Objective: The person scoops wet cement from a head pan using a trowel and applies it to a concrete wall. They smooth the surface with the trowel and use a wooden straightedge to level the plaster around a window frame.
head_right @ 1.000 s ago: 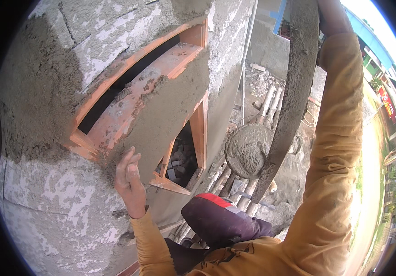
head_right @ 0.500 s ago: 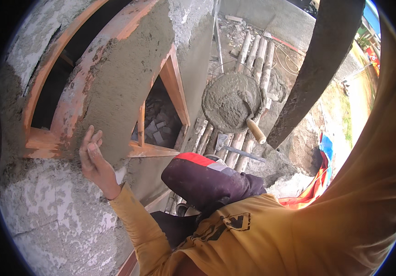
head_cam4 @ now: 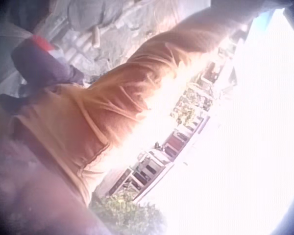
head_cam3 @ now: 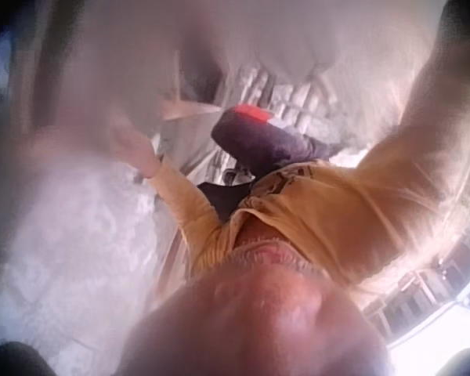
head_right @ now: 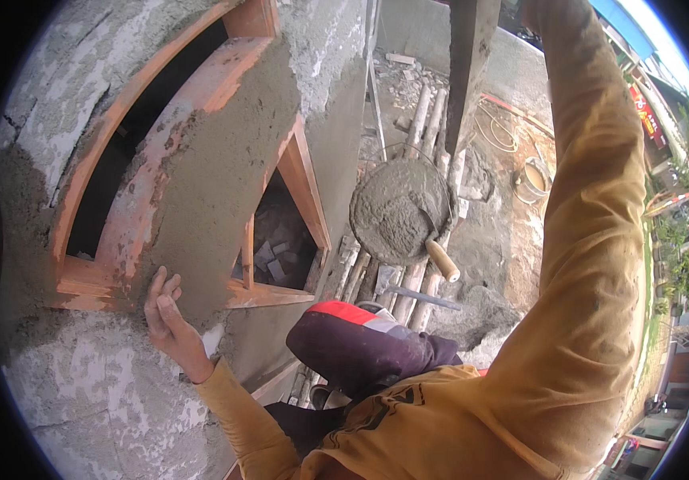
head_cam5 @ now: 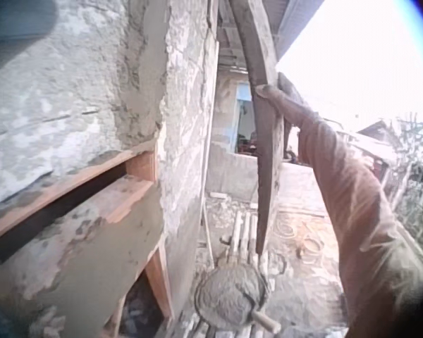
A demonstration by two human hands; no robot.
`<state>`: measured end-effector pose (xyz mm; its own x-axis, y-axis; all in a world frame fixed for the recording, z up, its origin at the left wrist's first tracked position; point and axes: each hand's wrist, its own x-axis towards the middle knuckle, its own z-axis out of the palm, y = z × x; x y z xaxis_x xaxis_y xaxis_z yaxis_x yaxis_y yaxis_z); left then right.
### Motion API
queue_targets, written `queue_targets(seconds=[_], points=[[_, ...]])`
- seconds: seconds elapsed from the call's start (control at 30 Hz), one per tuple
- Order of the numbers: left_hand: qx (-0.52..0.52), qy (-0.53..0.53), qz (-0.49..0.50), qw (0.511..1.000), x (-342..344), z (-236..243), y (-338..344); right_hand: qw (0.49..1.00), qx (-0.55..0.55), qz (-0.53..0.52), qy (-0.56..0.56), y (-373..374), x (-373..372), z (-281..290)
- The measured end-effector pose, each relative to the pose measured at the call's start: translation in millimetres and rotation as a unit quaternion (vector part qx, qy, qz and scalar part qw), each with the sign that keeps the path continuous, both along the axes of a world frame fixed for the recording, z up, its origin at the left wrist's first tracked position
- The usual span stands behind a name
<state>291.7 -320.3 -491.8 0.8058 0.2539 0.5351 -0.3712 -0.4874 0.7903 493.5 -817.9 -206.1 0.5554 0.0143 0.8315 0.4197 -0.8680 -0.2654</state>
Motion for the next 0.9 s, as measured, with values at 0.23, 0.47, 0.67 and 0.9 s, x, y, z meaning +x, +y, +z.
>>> queue_targets(seconds=[0.23,0.47,0.67,0.9], points=[[0.033,-0.026,-0.009,0.999,0,15,-9,0.973,0.125,0.104,0.161,-19,55,-143],[0.024,-0.005,0.017,1.000,4,20,-28,0.956,0.175,0.105,0.211,-38,107,-140],[0.099,-0.014,0.022,0.995,8,22,-31,0.934,0.216,0.081,0.273,-51,179,-140],[0.136,-0.027,0.046,0.989,-1,41,-31,0.933,0.210,0.099,0.276,-30,237,-166]])
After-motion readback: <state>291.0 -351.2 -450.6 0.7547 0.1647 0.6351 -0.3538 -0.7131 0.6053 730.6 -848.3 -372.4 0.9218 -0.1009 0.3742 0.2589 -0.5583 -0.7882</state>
